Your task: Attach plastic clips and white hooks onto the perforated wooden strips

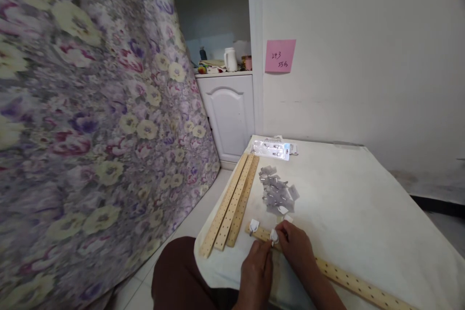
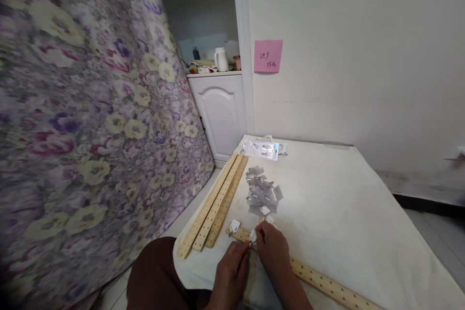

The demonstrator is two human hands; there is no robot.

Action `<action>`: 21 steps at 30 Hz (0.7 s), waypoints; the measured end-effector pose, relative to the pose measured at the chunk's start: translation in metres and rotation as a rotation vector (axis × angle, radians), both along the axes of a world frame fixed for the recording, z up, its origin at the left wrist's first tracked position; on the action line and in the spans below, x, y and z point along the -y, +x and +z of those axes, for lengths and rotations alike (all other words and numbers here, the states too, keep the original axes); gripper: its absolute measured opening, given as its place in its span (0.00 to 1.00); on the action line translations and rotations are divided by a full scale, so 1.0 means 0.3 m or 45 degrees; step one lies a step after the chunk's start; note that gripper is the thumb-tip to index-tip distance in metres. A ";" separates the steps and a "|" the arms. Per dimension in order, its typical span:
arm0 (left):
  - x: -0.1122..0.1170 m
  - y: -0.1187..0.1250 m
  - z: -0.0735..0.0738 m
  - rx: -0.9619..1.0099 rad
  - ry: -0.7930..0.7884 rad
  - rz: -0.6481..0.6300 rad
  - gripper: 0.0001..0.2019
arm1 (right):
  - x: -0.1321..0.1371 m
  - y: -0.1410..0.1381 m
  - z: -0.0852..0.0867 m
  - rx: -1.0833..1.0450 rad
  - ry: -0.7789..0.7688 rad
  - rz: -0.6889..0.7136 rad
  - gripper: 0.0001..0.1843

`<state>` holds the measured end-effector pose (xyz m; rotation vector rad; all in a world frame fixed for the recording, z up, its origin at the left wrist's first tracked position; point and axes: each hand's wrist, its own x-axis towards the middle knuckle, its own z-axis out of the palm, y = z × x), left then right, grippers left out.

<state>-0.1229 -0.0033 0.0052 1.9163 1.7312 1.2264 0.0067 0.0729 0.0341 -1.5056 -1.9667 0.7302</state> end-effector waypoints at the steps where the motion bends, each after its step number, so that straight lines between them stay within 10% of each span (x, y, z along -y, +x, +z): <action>1: -0.001 0.001 0.000 -0.006 -0.004 0.003 0.13 | 0.001 0.001 0.001 -0.001 0.007 0.002 0.10; 21: -0.008 0.009 0.031 0.029 -0.044 -0.005 0.14 | -0.003 0.009 0.007 -0.034 -0.051 0.060 0.06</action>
